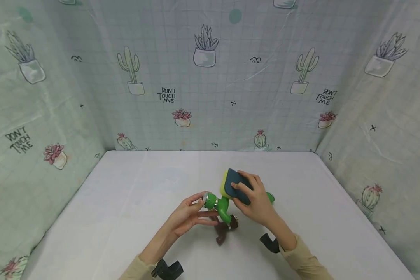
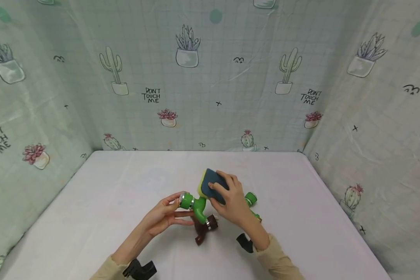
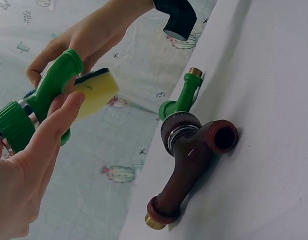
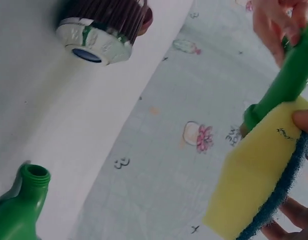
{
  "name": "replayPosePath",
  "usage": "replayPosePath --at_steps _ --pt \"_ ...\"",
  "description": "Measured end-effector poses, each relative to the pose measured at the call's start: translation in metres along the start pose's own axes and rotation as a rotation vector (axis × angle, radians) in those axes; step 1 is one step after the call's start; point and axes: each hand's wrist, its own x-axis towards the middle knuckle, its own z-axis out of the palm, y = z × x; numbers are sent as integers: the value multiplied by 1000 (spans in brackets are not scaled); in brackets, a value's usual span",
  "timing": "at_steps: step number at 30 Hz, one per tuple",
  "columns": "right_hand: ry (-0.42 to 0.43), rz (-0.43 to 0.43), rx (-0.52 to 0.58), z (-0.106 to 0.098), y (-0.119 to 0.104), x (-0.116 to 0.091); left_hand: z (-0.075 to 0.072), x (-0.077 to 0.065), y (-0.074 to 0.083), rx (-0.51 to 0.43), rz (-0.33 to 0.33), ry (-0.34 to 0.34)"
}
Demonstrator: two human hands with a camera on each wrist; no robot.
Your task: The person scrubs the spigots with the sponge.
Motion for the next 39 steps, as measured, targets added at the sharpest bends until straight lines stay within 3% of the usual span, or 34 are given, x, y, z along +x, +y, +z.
replayPosePath --at_steps 4,12,22,33,39 --pt "16 46 8 1 7 -2 1 1 0 -33 5 -3" --pt "17 57 56 1 6 -6 5 -1 3 -59 30 8" --pt "18 23 144 3 -10 -17 7 2 5 -56 34 88" --pt "14 -38 155 2 -9 -16 4 6 3 41 -47 175" --pt "-13 -16 158 -3 -7 -19 1 4 2 -7 -51 174"
